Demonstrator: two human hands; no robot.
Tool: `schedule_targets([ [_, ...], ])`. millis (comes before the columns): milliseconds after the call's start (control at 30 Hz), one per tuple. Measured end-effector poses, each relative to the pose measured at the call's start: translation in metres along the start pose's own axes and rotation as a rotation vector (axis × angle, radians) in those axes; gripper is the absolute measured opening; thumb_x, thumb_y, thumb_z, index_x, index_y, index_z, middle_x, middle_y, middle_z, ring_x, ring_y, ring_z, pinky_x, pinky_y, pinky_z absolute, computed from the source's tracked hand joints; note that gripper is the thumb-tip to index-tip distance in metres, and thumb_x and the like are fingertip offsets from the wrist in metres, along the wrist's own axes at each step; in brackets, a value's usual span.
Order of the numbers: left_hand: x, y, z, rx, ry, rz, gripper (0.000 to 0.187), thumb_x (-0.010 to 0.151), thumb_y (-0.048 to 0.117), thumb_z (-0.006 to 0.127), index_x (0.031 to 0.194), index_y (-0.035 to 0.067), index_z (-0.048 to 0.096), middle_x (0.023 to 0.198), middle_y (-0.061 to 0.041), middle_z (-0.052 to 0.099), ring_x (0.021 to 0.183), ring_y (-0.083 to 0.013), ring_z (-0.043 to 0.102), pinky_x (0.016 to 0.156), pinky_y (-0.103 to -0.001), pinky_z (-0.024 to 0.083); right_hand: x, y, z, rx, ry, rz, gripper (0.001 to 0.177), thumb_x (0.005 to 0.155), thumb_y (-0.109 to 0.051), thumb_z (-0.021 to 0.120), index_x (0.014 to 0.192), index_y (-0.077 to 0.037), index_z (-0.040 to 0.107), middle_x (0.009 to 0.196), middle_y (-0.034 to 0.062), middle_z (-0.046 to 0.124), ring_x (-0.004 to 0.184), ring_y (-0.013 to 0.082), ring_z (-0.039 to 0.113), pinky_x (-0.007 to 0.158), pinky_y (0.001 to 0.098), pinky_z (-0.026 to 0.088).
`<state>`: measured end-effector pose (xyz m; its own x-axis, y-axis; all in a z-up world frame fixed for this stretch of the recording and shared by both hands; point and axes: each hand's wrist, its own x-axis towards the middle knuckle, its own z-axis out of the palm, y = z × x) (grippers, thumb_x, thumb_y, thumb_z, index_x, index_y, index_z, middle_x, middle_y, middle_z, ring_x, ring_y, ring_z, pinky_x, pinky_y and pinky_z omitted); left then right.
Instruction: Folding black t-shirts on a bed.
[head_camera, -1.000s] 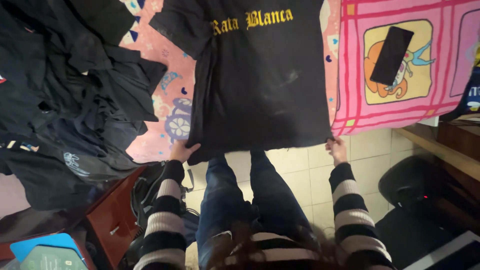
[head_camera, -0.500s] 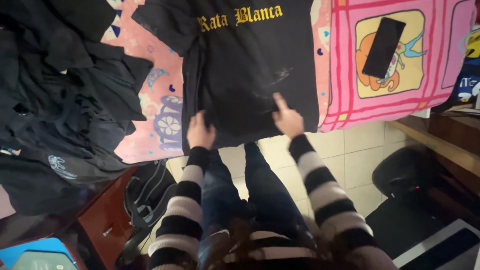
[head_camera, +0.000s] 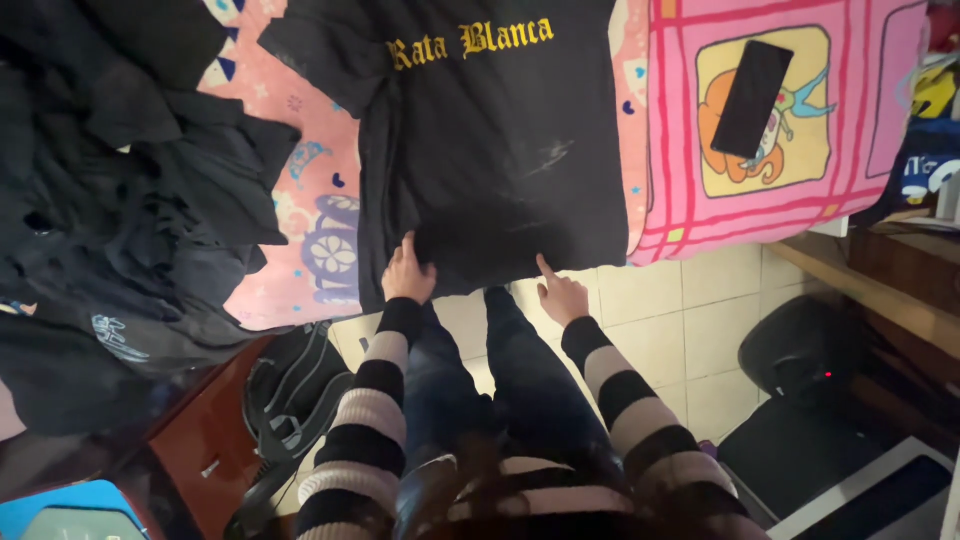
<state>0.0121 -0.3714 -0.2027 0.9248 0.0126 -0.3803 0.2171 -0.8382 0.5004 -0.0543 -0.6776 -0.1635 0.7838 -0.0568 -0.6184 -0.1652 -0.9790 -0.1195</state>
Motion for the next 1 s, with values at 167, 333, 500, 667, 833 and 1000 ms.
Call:
schedule_targets([
  [167, 0.004, -0.018, -0.008, 0.031, 0.058, -0.058, 0.077, 0.079, 0.026, 0.077, 0.148, 0.013, 0.044, 0.117, -0.018, 0.064, 0.108, -0.0404, 0.065, 0.088, -0.052, 0.054, 0.015, 0.018, 0.025, 0.068, 0.133, -0.066, 0.031, 0.098, -0.032, 0.058, 0.126, -0.021, 0.064, 0.084, 0.0157, 0.076, 0.074, 0.0377, 0.073, 0.071, 0.0496, 0.059],
  [333, 0.01, -0.017, -0.032, -0.007, 0.182, -0.149, 0.082, 0.076, 0.027, 0.082, 0.148, 0.012, 0.045, 0.128, -0.018, 0.058, 0.119, -0.0408, 0.056, 0.094, -0.053, 0.049, 0.029, -0.02, -0.044, 0.222, 0.203, -0.07, 0.022, 0.1, -0.028, 0.056, 0.1, -0.015, 0.074, 0.085, 0.0173, 0.075, 0.079, 0.0409, 0.071, 0.075, 0.0511, 0.058],
  [500, 0.021, -0.038, -0.024, -0.041, 0.201, -0.251, 0.089, 0.072, 0.033, 0.087, 0.145, 0.008, 0.043, 0.133, -0.018, 0.056, 0.123, -0.0413, 0.054, 0.097, -0.055, 0.047, 0.077, -0.048, -0.088, 0.205, 0.259, -0.166, 0.018, 0.099, -0.027, 0.057, 0.097, -0.018, 0.073, 0.085, 0.0185, 0.073, 0.081, 0.0428, 0.07, 0.076, 0.0531, 0.057],
  [667, 0.016, -0.037, -0.02, -0.082, 0.19, -0.38, 0.09, 0.07, 0.035, 0.089, 0.142, 0.007, 0.043, 0.132, -0.018, 0.055, 0.124, -0.0404, 0.054, 0.096, -0.054, 0.047, 0.135, -0.087, -0.147, 0.154, 0.236, -0.301, 0.016, 0.096, -0.026, 0.06, 0.095, -0.019, 0.074, 0.086, 0.0178, 0.073, 0.086, 0.0431, 0.069, 0.078, 0.0542, 0.056],
  [833, 0.006, -0.047, -0.01, -0.129, 0.282, -0.506, 0.082, 0.066, 0.034, 0.091, 0.13, 0.006, 0.049, 0.127, -0.019, 0.057, 0.122, -0.0407, 0.054, 0.094, -0.053, 0.048, 0.202, -0.144, -0.211, 0.176, 0.269, -0.474, 0.014, 0.094, -0.024, 0.062, 0.096, -0.015, 0.073, 0.09, 0.0171, 0.074, 0.089, 0.0414, 0.071, 0.078, 0.0523, 0.056],
  [1000, 0.001, -0.088, 0.033, -0.267, 0.284, -0.437, 0.065, 0.071, 0.039, 0.089, 0.118, 0.007, 0.058, 0.11, -0.018, 0.069, 0.108, -0.0408, 0.064, 0.09, -0.05, 0.052, 0.303, -0.193, -0.247, 0.111, 0.424, -0.681, 0.01, 0.097, -0.014, 0.064, 0.101, -0.008, 0.071, 0.098, 0.0186, 0.07, 0.096, 0.04, 0.067, 0.085, 0.0507, 0.053],
])
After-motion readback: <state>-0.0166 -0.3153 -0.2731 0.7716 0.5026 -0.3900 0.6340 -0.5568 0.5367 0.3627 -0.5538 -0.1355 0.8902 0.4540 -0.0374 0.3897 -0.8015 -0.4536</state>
